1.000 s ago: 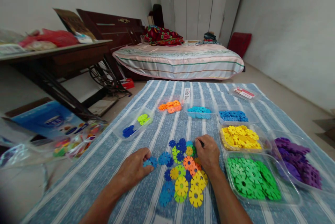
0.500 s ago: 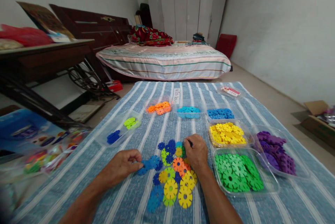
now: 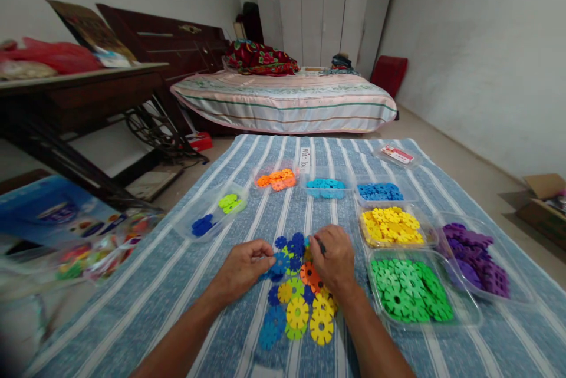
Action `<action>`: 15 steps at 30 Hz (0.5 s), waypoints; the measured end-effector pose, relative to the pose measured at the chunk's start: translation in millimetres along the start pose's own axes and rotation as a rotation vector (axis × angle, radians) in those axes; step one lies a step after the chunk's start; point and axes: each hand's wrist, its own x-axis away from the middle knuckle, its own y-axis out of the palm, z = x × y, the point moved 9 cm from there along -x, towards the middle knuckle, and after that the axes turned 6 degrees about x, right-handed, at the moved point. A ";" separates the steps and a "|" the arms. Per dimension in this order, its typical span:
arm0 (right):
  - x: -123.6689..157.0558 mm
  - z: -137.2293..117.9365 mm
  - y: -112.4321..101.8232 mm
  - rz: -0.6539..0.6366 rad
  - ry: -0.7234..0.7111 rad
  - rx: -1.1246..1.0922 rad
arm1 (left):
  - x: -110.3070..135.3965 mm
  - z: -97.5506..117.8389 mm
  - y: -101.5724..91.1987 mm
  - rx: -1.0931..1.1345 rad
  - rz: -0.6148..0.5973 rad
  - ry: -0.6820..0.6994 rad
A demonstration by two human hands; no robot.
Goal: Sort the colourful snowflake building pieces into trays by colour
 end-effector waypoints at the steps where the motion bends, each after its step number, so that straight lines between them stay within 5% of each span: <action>1: 0.8 -11.2 -2.3 0.007 -0.061 -0.019 | -1.4 1.3 2.4 0.003 0.002 0.019; 7: 13.6 -51.3 3.2 -0.077 -0.245 -0.115 | -2.6 2.4 14.6 0.001 -0.004 0.102; 15: 10.8 -30.8 -1.2 -0.114 -0.040 -0.144 | 1.1 -18.3 -1.5 0.022 0.111 0.064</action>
